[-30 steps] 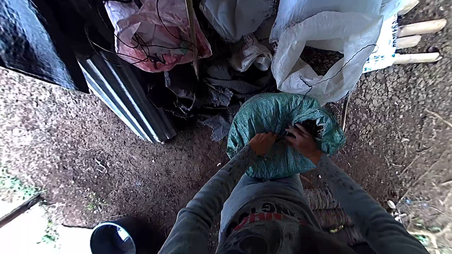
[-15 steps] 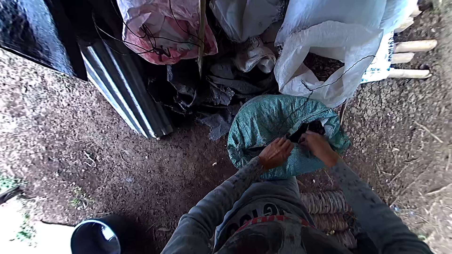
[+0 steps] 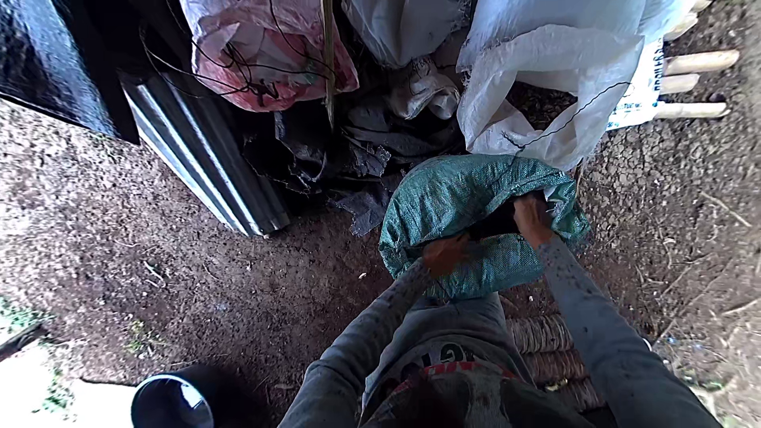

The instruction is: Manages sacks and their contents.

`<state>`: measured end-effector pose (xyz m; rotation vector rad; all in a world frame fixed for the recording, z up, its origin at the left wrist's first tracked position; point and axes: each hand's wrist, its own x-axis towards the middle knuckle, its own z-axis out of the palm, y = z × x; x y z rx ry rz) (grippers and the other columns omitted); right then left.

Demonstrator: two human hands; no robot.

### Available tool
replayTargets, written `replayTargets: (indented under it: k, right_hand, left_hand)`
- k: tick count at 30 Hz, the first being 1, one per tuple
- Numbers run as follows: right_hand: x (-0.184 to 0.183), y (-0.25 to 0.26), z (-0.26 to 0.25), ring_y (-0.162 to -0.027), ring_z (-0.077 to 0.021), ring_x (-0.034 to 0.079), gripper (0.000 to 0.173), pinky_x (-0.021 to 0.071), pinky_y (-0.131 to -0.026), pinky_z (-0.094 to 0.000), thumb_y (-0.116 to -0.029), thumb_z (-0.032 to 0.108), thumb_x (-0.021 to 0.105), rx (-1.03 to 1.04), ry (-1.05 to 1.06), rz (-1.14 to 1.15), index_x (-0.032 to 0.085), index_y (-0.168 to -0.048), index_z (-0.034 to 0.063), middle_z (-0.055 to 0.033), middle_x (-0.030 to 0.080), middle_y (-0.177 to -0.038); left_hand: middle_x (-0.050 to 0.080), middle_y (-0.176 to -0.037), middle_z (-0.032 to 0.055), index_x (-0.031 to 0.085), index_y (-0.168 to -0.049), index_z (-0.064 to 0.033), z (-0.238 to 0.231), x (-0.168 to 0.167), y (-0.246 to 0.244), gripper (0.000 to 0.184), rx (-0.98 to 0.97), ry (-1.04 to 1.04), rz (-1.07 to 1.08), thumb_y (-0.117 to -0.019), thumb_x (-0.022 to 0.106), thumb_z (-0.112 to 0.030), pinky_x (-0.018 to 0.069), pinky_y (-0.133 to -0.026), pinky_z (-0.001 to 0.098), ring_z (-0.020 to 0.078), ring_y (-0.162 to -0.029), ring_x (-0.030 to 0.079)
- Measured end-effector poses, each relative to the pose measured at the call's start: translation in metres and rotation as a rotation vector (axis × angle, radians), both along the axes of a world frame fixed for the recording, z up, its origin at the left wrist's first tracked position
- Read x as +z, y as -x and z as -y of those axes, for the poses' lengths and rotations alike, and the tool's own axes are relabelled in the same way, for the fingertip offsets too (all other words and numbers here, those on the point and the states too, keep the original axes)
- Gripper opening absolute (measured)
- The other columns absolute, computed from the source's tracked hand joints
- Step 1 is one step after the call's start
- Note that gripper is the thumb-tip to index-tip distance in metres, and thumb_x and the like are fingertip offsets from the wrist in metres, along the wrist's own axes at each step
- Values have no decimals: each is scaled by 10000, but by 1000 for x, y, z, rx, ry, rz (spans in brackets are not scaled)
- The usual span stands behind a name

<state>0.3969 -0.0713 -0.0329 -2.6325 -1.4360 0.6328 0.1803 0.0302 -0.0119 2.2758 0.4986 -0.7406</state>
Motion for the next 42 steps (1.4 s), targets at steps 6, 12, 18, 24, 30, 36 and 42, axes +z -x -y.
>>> replayTargets:
  k: [6, 12, 18, 24, 30, 36, 42]
  right_hand:
    - [30, 38, 3, -1101, -487, 643, 253, 528, -924, -627, -932, 71, 694, 33, 129, -282, 698, -1131, -85, -328, 635, -1195]
    - [14, 53, -4, -995, -509, 675, 132, 534, -859, -652, -936, -6, 676, -19, 116, -347, 703, -1030, -94, -326, 685, -1016]
    - [21, 73, 18, -1189, -445, 628, 255, 478, -1020, -603, -999, 103, 610, 164, 328, -404, 717, -1200, -13, -273, 664, -1243]
    - [30, 75, 16, -1196, -416, 629, 250, 471, -1020, -603, -1008, 114, 586, 274, 382, -499, 732, -1187, 18, -237, 680, -1238]
    - [-3, 96, 6, -1087, -411, 673, 180, 500, -998, -575, -948, 72, 674, 321, 46, -675, 752, -1077, -27, -242, 708, -1134]
    - [17, 94, 24, -1209, -437, 612, 257, 453, -1045, -612, -973, 22, 566, 476, 271, -700, 700, -1186, -32, -254, 646, -1285]
    - [7, 26, 38, -1302, -426, 538, 308, 376, -1079, -662, -862, 94, 805, 327, 209, -314, 782, -1164, 152, -188, 650, -1325]
  left_hand:
    - [614, -1411, 165, 599, -1401, -65, -4, 31, 9, 396, 15, -93, -80, -1052, 425, 4, 533, -952, 568, 386, -1217, 639]
    - [695, -1165, 245, 693, -1189, -3, -20, 8, 6, 237, 83, -69, -35, -1039, 511, -31, 539, -872, 636, 458, -1055, 683]
    - [629, -1379, 188, 649, -1300, 0, 6, 13, 28, 415, 12, -50, 196, -1065, 533, -322, 398, -1150, 536, 350, -1345, 557]
    - [649, -1282, 255, 600, -1336, 35, 15, 19, 41, 415, -79, -16, 140, -1011, 638, -220, 421, -1087, 559, 426, -1249, 595]
    - [711, -1099, 176, 755, -994, -24, -3, 4, 58, 136, -167, 53, 529, -968, 644, -97, 513, -984, 532, 371, -1117, 658]
    - [691, -1199, 233, 683, -1215, 19, -11, 15, 49, 497, -210, 216, 225, -947, 717, -398, 436, -1066, 581, 406, -1195, 626]
    - [667, -1220, 263, 675, -1199, 44, 0, 15, 23, 571, -305, 151, -131, -938, 720, -461, 456, -1001, 642, 449, -1229, 590]
